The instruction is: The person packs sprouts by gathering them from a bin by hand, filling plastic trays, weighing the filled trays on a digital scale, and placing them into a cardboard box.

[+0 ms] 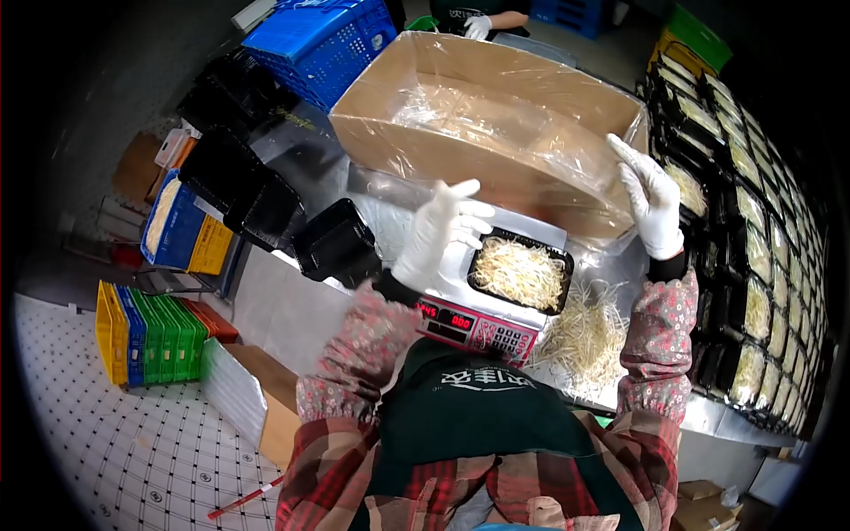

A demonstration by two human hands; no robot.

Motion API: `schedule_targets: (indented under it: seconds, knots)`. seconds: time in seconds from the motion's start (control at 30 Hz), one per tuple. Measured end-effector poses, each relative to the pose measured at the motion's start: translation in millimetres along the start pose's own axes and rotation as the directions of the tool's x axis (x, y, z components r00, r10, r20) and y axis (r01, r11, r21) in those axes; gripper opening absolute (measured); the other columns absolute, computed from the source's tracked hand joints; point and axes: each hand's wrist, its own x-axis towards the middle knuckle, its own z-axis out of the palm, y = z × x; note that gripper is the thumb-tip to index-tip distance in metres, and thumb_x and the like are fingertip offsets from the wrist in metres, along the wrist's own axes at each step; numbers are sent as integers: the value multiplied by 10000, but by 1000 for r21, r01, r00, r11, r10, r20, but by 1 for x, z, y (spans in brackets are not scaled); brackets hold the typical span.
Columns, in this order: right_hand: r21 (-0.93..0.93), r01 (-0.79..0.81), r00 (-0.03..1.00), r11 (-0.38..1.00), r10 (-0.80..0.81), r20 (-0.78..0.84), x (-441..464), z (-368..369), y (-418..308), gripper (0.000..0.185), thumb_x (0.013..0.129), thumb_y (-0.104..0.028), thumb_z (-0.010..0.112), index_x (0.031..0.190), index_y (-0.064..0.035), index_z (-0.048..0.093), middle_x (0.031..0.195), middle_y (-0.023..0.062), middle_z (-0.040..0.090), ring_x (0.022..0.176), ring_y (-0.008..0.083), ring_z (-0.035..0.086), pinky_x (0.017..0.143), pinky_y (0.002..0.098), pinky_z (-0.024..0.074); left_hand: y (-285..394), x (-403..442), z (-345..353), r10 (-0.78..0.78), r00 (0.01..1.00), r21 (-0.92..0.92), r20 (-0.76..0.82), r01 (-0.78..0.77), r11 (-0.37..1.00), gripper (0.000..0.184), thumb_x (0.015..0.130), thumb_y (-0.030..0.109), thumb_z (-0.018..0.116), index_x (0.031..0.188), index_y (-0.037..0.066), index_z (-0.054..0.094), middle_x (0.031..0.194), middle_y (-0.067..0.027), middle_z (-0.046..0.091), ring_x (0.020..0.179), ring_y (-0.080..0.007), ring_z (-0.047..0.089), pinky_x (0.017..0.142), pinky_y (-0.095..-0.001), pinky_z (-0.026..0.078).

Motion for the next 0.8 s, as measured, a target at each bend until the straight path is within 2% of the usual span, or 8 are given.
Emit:
schedule_targets:
  seconds: [0.13, 0.23, 0.37, 0.5, 0.57, 0.63, 0.73, 0.8]
  knots:
    - [303, 455, 838, 838, -517, 174, -10, 25, -60, 313, 906, -210, 696, 1185, -71, 721, 1167, 113, 716, 1041, 297, 684, 882, 381, 544, 44, 10, 5, -342, 926, -262, 160, 374, 890, 935, 983, 732, 214, 1499, -36, 343, 1173, -280, 637, 786, -286, 682, 562, -340, 579]
    - [237, 503, 721, 831, -555, 414, -28, 25, -81, 463, 857, -428, 704, 1180, -98, 730, 1242, 88, 691, 1146, 318, 633, 951, 444, 489, 38, 7, -11, -180, 929, -251, 324, 267, 930, 671, 1016, 358, 474, 1501, -74, 308, 1182, -279, 650, 818, -229, 700, 641, -286, 585]
    - [395, 4, 948, 919, -130, 291, -68, 20, -69, 754, 888, -656, 574, 1349, -62, 635, 1524, 182, 458, 1447, 288, 370, 1199, 459, 211, 25, -18, 2, -55, 989, 39, 137, 50, 998, 721, 939, 63, 595, 1542, -53, 217, 1136, -237, 673, 802, -190, 696, 670, -260, 580]
    - [404, -485, 872, 776, 461, 161, -133, 49, -49, 614, 965, -47, 577, 1540, -31, 363, 1507, 160, 478, 1370, 221, 469, 1139, 352, 344, -16, -53, 19, 56, 987, 185, 153, -84, 979, 770, 924, -32, 561, 1582, 34, 166, 1065, -123, 657, 747, -166, 680, 648, -267, 582]
    - [291, -725, 688, 624, 675, 268, -153, 42, -54, 477, 994, -116, 564, 1465, -85, 496, 1354, 128, 627, 1176, 258, 633, 993, 376, 479, -39, -62, 21, 55, 983, 309, 176, -108, 945, 746, 930, -43, 547, 1581, 50, 196, 1000, -93, 658, 708, -143, 658, 644, -265, 570]
    - [81, -537, 840, 840, 523, 147, -182, 61, -23, 368, 1007, -158, 553, 1367, -93, 593, 1256, 139, 682, 1093, 285, 677, 932, 384, 513, -46, -59, 22, -109, 994, 469, 18, 88, 879, 548, 979, 52, 589, 1495, 38, 406, 918, -51, 650, 680, -95, 613, 641, -237, 542]
    - [-164, -424, 889, 891, 443, 112, -185, 76, 7, 331, 1002, -272, 570, 1278, -107, 645, 1153, 150, 702, 1066, 319, 667, 927, 389, 517, -80, -18, 8, 414, 910, 800, 4, -252, 544, 238, 941, 164, 661, 1135, 33, 707, 826, -69, 698, 685, -188, 658, 685, -324, 535]
    - [-270, -389, 908, 881, 417, 52, -173, 88, 18, 314, 1003, -308, 556, 1250, -146, 663, 1094, 139, 714, 1003, 313, 681, 885, 402, 529, -94, 16, -10, 339, 939, 937, -57, -67, 342, 218, 919, 260, 679, 996, 65, 737, 825, -92, 707, 751, -265, 671, 718, -380, 532]
